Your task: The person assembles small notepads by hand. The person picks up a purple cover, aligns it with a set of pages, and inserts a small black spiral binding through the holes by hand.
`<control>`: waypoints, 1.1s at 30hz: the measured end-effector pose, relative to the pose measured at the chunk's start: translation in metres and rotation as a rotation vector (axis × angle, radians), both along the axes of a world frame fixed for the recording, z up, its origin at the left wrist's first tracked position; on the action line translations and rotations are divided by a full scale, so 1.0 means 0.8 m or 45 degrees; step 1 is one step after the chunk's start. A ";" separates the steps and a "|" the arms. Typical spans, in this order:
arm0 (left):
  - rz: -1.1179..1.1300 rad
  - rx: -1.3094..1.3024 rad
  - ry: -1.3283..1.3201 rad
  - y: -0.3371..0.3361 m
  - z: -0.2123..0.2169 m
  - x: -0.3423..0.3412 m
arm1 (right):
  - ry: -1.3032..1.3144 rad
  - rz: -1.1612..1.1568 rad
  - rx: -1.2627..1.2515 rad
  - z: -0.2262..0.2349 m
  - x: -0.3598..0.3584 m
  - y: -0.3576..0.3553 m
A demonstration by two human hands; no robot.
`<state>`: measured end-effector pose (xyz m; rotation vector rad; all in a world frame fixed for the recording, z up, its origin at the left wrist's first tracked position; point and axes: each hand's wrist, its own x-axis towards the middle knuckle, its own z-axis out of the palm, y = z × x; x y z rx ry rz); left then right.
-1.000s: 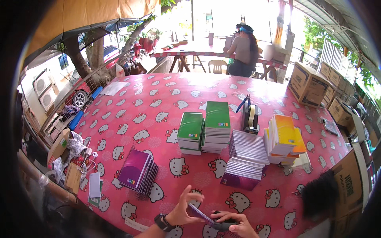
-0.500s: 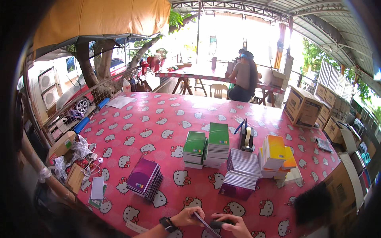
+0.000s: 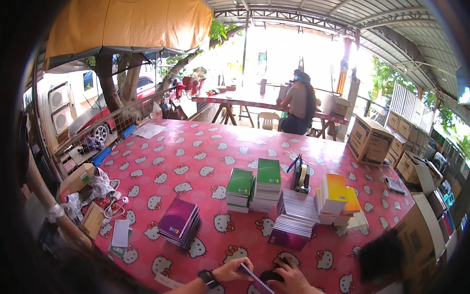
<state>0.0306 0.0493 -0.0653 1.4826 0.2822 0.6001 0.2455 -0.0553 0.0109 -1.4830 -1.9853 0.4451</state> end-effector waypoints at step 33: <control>0.539 0.000 -0.214 -0.088 0.087 0.022 | 0.457 -0.205 0.234 0.048 -0.044 -0.049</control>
